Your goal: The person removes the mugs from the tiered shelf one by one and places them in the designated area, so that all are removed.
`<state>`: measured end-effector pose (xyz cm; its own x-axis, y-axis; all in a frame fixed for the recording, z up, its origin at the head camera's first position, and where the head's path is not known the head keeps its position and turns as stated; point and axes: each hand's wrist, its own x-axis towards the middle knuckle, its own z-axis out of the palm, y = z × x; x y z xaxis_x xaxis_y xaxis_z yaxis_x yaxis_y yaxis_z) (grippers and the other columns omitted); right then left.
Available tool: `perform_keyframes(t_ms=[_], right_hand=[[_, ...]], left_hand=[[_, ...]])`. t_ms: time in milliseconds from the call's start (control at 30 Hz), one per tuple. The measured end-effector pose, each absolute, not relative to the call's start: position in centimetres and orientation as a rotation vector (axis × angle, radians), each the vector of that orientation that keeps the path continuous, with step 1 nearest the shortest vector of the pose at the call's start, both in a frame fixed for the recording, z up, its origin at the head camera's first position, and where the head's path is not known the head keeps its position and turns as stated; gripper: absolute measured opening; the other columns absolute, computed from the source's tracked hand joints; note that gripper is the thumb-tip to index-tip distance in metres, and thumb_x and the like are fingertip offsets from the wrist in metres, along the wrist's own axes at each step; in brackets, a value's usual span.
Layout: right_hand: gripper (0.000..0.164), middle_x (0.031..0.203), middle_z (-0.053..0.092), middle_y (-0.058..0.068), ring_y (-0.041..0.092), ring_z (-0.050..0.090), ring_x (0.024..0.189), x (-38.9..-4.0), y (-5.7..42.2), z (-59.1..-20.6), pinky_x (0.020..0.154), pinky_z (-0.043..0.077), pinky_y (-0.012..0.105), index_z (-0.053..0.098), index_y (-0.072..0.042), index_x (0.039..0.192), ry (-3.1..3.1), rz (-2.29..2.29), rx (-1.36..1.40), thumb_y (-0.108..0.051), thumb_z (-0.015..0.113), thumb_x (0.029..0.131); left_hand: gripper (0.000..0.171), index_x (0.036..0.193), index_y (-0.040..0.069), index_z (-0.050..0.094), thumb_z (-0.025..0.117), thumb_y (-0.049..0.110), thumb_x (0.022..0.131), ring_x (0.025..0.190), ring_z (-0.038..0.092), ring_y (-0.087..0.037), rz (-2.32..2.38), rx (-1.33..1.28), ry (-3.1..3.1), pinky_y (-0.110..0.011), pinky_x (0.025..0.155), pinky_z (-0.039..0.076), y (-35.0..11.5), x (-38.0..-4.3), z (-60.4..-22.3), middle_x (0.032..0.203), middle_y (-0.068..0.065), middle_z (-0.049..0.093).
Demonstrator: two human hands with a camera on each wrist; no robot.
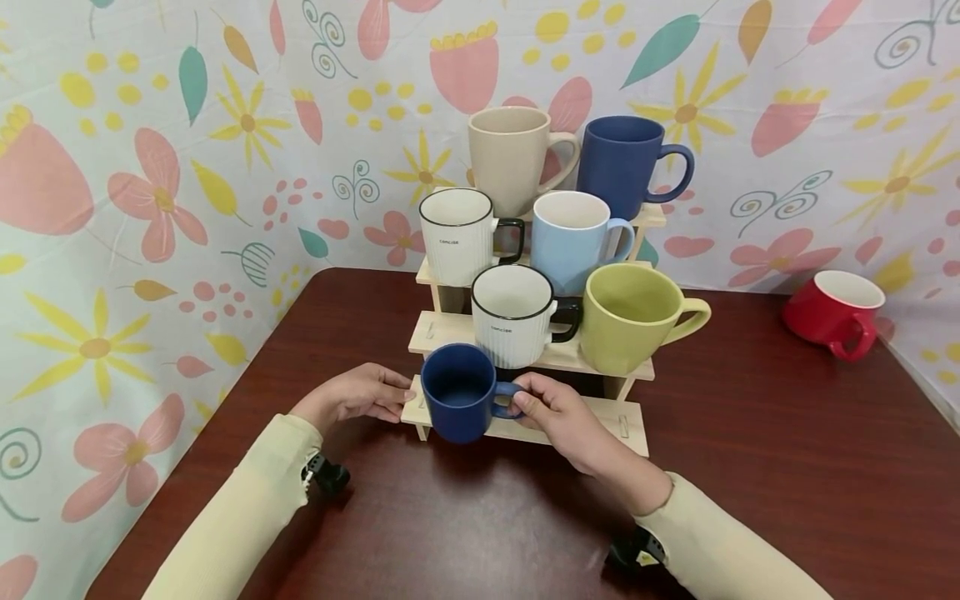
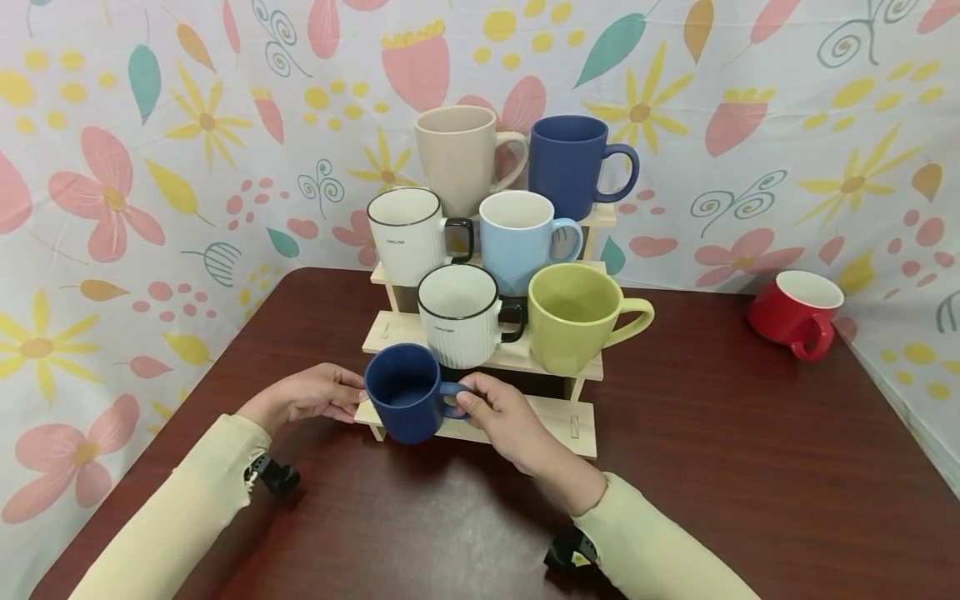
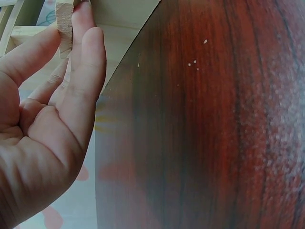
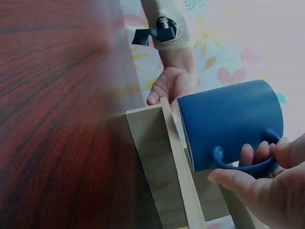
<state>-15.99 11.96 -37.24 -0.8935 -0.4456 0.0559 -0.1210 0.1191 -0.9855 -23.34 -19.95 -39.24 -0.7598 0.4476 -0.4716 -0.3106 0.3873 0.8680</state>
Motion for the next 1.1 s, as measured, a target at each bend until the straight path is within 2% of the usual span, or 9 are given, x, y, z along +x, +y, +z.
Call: perform_keyframes(t_ms=[200,400,633,1100], right_hand=[[0.033,0.093,0.056,-0.001,0.001,0.061,0.094,-15.7,12.4,-37.2,0.093,0.057,0.028,0.05,0.019,0.105,2.128,-1.854,-0.622,-0.014,0.051,0.107],[0.042,0.09,0.057,-0.007,0.001,0.062,0.092,-15.3,13.0,-37.3,0.089,0.056,0.02,0.047,0.022,0.107,2.073,-1.892,-0.656,-0.02,0.052,0.107],[0.038,0.09,0.058,-0.007,0.002,0.062,0.091,-14.6,14.2,-36.9,0.086,0.057,0.02,0.051,0.018,0.104,2.114,-1.894,-0.699,-0.019,0.051,0.108],[0.031,0.093,0.061,-0.012,0.0,0.064,0.093,-13.1,17.8,-37.2,0.085,0.059,0.019,0.048,0.02,0.099,2.015,-1.962,-0.877,-0.01,0.046,0.109]], left_hand=[[0.047,0.142,-0.019,0.045,0.056,0.006,0.103,0.071,0.069,-0.004,1.429,0.115,1.976,-0.02,0.072,0.061,-19.9,-23.4,-39.2,0.081,0.004,0.072],[0.047,0.142,-0.019,0.046,0.056,0.006,0.103,0.071,0.068,-0.004,1.423,0.111,1.987,-0.021,0.073,0.061,-19.9,-23.5,-39.2,0.081,0.004,0.072],[0.047,0.142,-0.02,0.045,0.055,0.005,0.103,0.07,0.068,-0.004,1.428,0.101,1.979,-0.02,0.071,0.06,-19.7,-23.4,-39.1,0.081,0.004,0.071],[0.046,0.14,-0.021,0.046,0.056,0.004,0.102,0.069,0.068,-0.005,1.444,0.086,1.988,-0.02,0.069,0.06,-19.7,-23.2,-39.4,0.08,0.003,0.071]])
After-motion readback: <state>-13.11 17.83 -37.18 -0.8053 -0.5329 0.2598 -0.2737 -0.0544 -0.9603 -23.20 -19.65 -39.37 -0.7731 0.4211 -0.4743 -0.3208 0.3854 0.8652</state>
